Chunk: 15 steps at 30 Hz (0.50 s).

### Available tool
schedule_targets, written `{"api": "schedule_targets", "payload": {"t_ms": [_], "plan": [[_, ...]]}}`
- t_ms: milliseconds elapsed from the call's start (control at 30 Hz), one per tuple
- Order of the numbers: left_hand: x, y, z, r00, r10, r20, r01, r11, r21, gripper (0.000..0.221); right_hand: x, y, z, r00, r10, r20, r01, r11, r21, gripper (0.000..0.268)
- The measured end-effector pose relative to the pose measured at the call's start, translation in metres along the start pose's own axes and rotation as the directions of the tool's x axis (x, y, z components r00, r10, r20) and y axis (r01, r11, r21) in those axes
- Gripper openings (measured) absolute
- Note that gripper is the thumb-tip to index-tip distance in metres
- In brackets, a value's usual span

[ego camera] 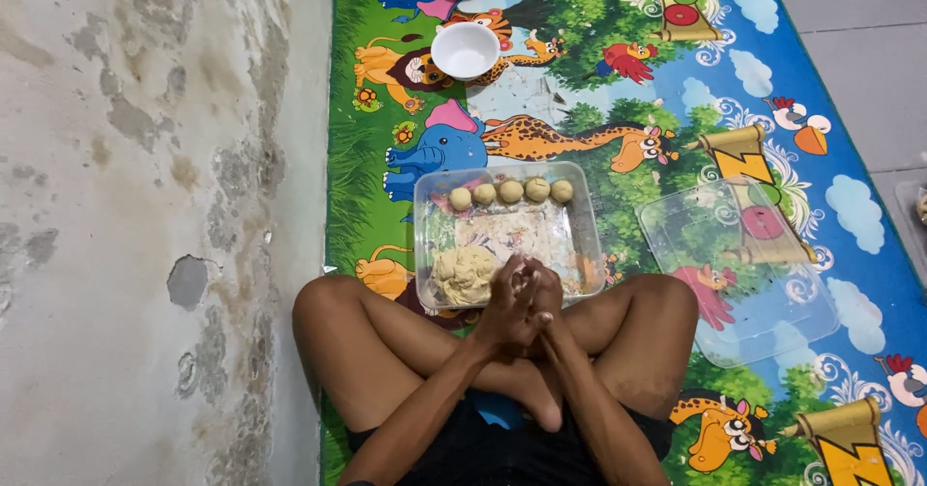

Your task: The person is manually portioning dough and rolling it into uniform balls, then arranging them in a plastic tray.

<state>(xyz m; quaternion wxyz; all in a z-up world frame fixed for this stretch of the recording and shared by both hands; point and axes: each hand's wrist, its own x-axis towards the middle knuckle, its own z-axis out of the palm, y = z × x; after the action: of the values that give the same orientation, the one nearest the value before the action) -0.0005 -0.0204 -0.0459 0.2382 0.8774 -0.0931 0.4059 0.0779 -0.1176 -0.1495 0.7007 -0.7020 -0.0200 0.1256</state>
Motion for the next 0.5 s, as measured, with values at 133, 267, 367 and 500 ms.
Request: {"api": "schedule_targets", "payload": {"t_ms": [133, 267, 367, 500], "plan": [[0.006, 0.001, -0.007, 0.904, -0.401, 0.152, 0.376, 0.571, -0.73, 0.071, -0.033, -0.097, 0.016, 0.923, -0.335, -0.189, 0.298, 0.933, -0.2, 0.035], [-0.01, -0.033, 0.005, 0.585, -0.516, 0.626, 0.447, -0.439, -0.779, 0.085, -0.099, -0.29, 0.066, 0.972, -0.126, -0.2, 0.141, 0.988, 0.064, 0.05], [0.016, -0.007, -0.026, 0.502, -0.564, 0.656, 0.838, 0.131, -0.529, 0.059, -0.096, -0.22, 0.064, 0.912, -0.345, -0.221, 0.303, 0.931, -0.202, 0.033], [-0.052, -0.061, 0.039, 0.147, -0.69, 0.708, 0.659, -0.466, -0.591, 0.078, -0.054, -0.15, 0.068, 0.771, -0.628, -0.108, 0.484, 0.687, -0.542, 0.029]]}}
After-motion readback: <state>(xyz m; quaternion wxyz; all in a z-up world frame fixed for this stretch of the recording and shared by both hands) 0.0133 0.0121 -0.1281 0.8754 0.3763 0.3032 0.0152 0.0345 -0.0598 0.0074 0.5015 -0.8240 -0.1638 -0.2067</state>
